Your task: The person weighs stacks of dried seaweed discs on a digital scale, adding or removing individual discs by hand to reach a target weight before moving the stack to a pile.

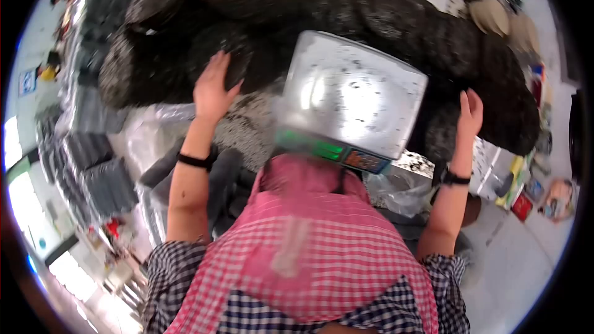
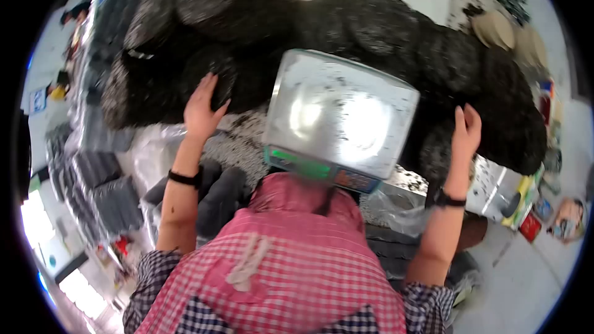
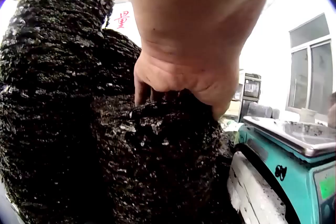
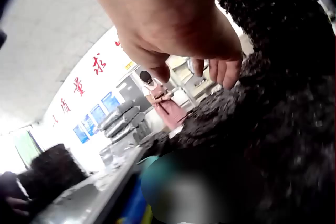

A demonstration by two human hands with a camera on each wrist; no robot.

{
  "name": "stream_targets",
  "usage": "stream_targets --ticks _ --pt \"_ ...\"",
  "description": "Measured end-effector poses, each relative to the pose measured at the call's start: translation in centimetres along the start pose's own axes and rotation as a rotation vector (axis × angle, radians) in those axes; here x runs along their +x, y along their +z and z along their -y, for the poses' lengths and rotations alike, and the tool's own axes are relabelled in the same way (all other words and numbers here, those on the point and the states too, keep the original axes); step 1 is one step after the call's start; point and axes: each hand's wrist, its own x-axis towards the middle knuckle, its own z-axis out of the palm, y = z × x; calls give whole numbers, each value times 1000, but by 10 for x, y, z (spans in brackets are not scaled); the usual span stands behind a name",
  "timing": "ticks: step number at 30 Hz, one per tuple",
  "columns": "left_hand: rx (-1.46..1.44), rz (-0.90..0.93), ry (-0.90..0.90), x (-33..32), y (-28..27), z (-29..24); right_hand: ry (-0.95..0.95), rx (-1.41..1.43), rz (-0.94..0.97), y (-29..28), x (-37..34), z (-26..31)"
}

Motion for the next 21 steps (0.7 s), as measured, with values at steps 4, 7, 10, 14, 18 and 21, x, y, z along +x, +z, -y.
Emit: stream_targets --ticks 4,7,10,14,18,21 --pt "-182 -96 -77 -9 -21 13 -27 210 207 38 -78 77" --pt "-235 -337 -180 -20 -50 13 -110 341 592 117 -136 201" --pt "-802 -450 -458 -49 -67 4 -277 663 1022 236 -196 261" --pt "-1573 -407 -383 -62 -73 -43 -717 486 917 286 -251 334" --pt "-1651 -241 -247 -64 -44 -50 -588 489 1031 259 -227 311" --pt "-1681 -135 -288 -53 -37 -84 -602 425 920 237 -225 286"
